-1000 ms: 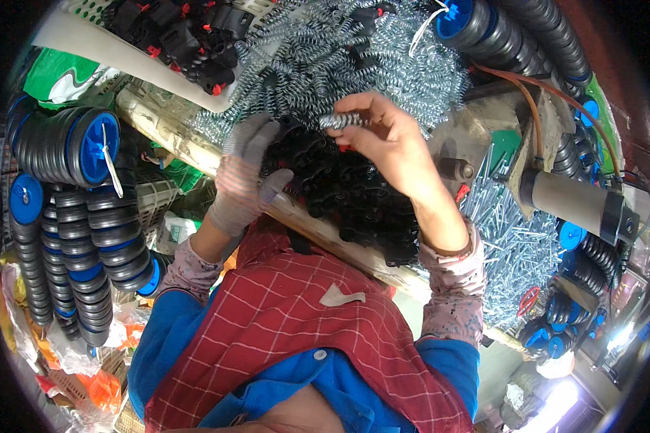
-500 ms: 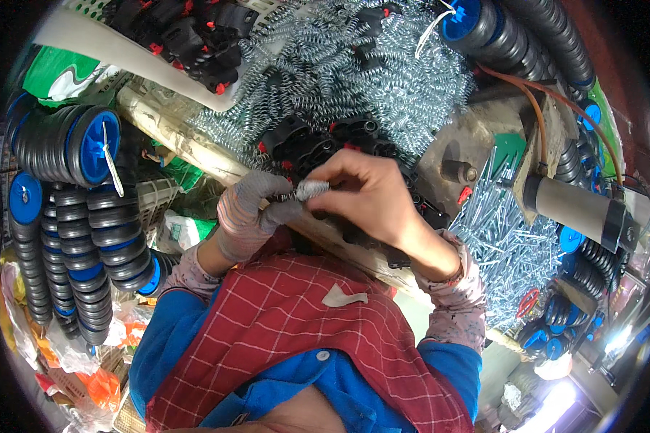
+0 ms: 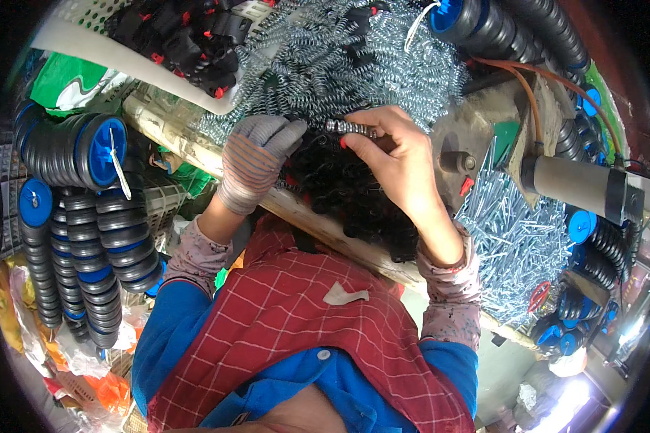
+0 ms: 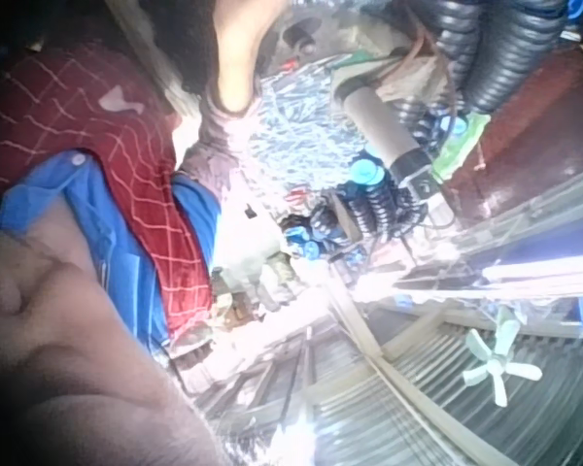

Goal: The person repeatedly picks up black plastic components and metal springs, inserts the springs into the components, and places the assembled units into a white basket. The person also handles blue plastic caps and stacks them on the workbench.

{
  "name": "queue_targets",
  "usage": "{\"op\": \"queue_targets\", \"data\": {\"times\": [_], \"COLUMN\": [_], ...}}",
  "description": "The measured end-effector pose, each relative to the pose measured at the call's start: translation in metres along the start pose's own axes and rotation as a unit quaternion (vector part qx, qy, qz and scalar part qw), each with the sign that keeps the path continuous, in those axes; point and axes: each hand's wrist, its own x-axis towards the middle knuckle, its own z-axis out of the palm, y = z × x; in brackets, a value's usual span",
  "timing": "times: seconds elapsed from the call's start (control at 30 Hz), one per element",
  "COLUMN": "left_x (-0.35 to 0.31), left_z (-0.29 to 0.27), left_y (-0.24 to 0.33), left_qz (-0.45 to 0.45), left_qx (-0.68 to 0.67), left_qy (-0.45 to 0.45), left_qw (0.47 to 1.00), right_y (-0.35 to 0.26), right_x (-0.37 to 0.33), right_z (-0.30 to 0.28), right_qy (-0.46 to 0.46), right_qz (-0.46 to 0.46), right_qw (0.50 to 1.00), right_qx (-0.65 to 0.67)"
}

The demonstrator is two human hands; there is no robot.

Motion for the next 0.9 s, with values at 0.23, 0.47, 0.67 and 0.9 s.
{"op": "queue_targets", "data": {"times": [0.23,0.47,0.67,0.9], "left_x": [0.027,0.066,0.117,0.204], "left_z": [-0.011,-0.018,-0.029,-0.001], "left_y": [0.015,0.103,0.064,-0.113], "left_qz": [0.032,-0.029,0.152,-0.091], "left_qx": [0.083,-0.232,0.046,0.476], "left_qy": [-0.139,-0.186,-0.214,-0.514], "left_qw": [0.986,0.954,0.964,0.708], "right_y": [0.021,0.023,0.050,0.106], "right_x": [-0.038,-0.084,-0.130,-0.141], "right_z": [-0.033,-0.041,-0.077,-0.101], "right_qy": [0.049,0.024,0.106,0.199], "right_qz": [-0.026,0.032,0.047,0.062], "right_qw": [0.998,0.981,0.951,0.928], "right_qx": [0.030,0.190,0.287,0.310]}}
